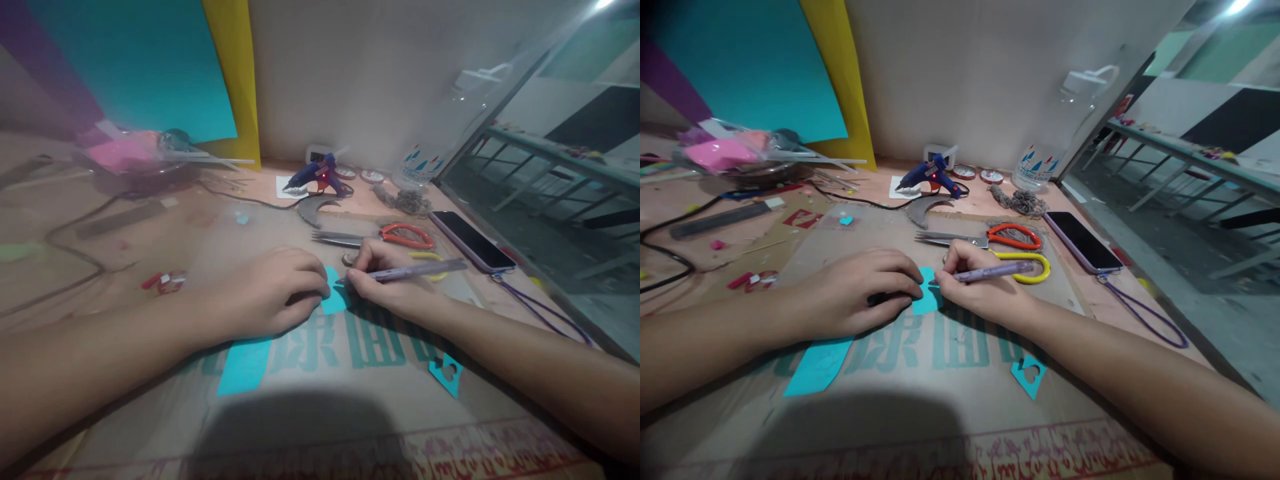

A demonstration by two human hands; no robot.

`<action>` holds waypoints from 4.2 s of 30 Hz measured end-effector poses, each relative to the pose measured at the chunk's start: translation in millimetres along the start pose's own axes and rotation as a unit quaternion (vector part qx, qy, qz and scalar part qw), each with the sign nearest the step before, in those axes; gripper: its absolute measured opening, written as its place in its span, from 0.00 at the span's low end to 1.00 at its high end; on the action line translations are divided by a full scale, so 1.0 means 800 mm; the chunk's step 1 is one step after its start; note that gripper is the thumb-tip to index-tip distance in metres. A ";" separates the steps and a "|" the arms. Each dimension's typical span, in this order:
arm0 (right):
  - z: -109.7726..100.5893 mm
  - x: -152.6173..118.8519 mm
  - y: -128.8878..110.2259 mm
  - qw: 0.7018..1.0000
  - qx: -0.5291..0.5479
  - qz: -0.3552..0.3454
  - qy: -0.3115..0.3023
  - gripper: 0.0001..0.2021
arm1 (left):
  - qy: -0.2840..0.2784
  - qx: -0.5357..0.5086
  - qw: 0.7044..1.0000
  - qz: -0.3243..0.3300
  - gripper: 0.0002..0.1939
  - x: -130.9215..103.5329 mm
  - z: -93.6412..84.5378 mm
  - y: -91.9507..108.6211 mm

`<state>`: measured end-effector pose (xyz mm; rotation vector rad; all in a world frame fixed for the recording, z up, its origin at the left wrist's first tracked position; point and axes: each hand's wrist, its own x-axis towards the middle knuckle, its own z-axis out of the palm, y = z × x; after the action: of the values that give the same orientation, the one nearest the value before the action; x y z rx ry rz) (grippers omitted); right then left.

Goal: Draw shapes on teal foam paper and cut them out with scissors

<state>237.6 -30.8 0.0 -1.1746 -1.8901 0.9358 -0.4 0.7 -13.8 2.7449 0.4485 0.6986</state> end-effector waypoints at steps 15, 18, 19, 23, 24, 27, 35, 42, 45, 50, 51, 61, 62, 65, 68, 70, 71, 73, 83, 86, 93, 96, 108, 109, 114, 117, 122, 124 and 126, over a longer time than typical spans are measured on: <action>0.002 0.003 0.005 0.997 -0.075 0.010 -0.004 0.12 | -0.001 0.010 1.000 -0.003 0.12 0.000 0.001 0.000; 0.002 0.002 0.008 0.997 -0.074 0.012 -0.011 0.12 | -0.001 0.012 1.000 -0.003 0.12 0.001 0.001 0.000; 0.002 0.002 0.008 0.997 -0.075 0.012 -0.011 0.12 | -0.001 0.013 1.000 -0.004 0.12 0.001 0.001 0.000; 0.002 0.003 0.008 0.997 -0.075 0.013 -0.010 0.12 | 0.001 0.015 1.000 -0.002 0.12 0.003 0.000 0.000; 0.003 0.003 0.008 0.997 -0.075 0.012 -0.010 0.12 | 0.000 0.016 1.000 -0.002 0.12 0.003 0.000 0.000; 0.004 0.004 0.008 0.997 -0.076 0.009 -0.006 0.12 | -0.001 0.016 1.000 -0.003 0.12 0.001 0.000 -0.001; 0.004 0.005 0.004 0.996 -0.089 0.014 0.007 0.11 | -0.010 0.010 1.000 -0.006 0.12 0.000 0.000 -0.001; 0.003 0.006 0.006 0.995 -0.101 -0.010 0.016 0.11 | -0.019 0.010 1.000 -0.020 0.11 0.002 -0.001 0.001; 0.003 0.007 0.008 0.995 -0.101 -0.020 0.016 0.11 | -0.020 0.009 1.000 -0.022 0.11 0.003 -0.002 0.001; 0.003 0.006 0.008 0.994 -0.104 -0.023 0.020 0.12 | -0.020 0.005 0.999 -0.025 0.11 0.002 -0.002 0.002; 0.003 0.006 0.007 0.994 -0.104 -0.023 0.020 0.12 | -0.020 0.004 0.999 -0.025 0.11 0.002 -0.002 0.002; 0.001 0.004 0.001 0.995 -0.097 -0.023 0.002 0.11 | -0.024 0.002 0.999 -0.030 0.11 0.000 -0.003 0.002; 0.000 0.004 0.002 0.995 -0.096 -0.022 0.000 0.11 | -0.024 0.001 0.999 -0.030 0.11 0.001 -0.003 0.002; 0.000 0.004 0.002 0.995 -0.101 -0.016 -0.002 0.11 | -0.023 -0.002 0.999 -0.030 0.11 0.002 -0.002 0.001; 0.000 0.004 0.001 0.994 -0.106 -0.010 -0.011 0.11 | -0.022 -0.001 0.999 -0.032 0.11 0.003 -0.001 0.000; 0.000 0.004 0.000 0.994 -0.110 -0.011 -0.017 0.12 | -0.023 0.002 0.999 -0.034 0.11 0.002 -0.001 0.000; 0.000 0.004 0.000 0.994 -0.111 -0.011 -0.017 0.11 | -0.022 0.003 0.999 -0.034 0.11 0.002 -0.001 0.001; 0.000 0.003 -0.001 0.994 -0.110 -0.011 -0.014 0.11 | -0.020 0.005 0.999 -0.032 0.11 0.002 -0.001 0.002; 0.001 0.001 0.002 0.995 -0.093 -0.005 -0.048 0.11 | -0.009 0.004 1.000 -0.023 0.10 0.002 -0.001 0.001; 0.001 0.001 0.003 0.994 -0.091 -0.019 -0.053 0.10 | -0.011 0.005 1.000 -0.023 0.10 0.002 -0.001 0.000; -0.002 0.001 0.002 0.992 -0.101 -0.033 -0.072 0.11 | -0.012 0.011 1.000 -0.020 0.10 0.004 -0.001 0.001; -0.003 0.001 0.000 0.992 -0.094 -0.033 -0.080 0.11 | -0.012 0.013 1.000 -0.020 0.11 0.004 -0.001 0.001; 0.001 -0.005 -0.004 0.999 0.024 -0.001 0.044 0.11 | -0.013 0.015 0.999 -0.027 0.10 0.003 -0.001 0.002; 0.002 -0.006 -0.005 0.999 0.024 -0.002 0.041 0.11 | -0.014 0.015 0.999 -0.027 0.10 0.003 -0.001 0.001; 0.004 -0.002 -0.004 1.000 0.002 0.023 0.013 0.11 | -0.015 0.014 0.999 -0.025 0.09 0.003 -0.001 0.001; 0.004 -0.001 -0.002 0.998 -0.061 -0.003 -0.019 0.12 | -0.007 0.013 1.000 -0.020 0.10 0.003 -0.001 0.001; 0.002 -0.001 -0.001 0.994 -0.092 -0.026 -0.052 0.11 | -0.001 0.015 1.000 -0.014 0.09 0.002 -0.001 0.000; 0.002 0.000 -0.002 0.993 -0.098 -0.027 -0.058 0.11 | -0.003 0.015 1.000 -0.015 0.09 0.002 0.000 -0.001; 0.002 0.000 -0.003 0.993 -0.100 -0.023 -0.064 0.11 | -0.005 0.014 1.000 -0.016 0.09 0.002 0.001 -0.001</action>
<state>235.5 -31.8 1.6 -1.2043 -2.1455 0.8294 1.3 1.9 -13.6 2.7590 0.5018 0.6761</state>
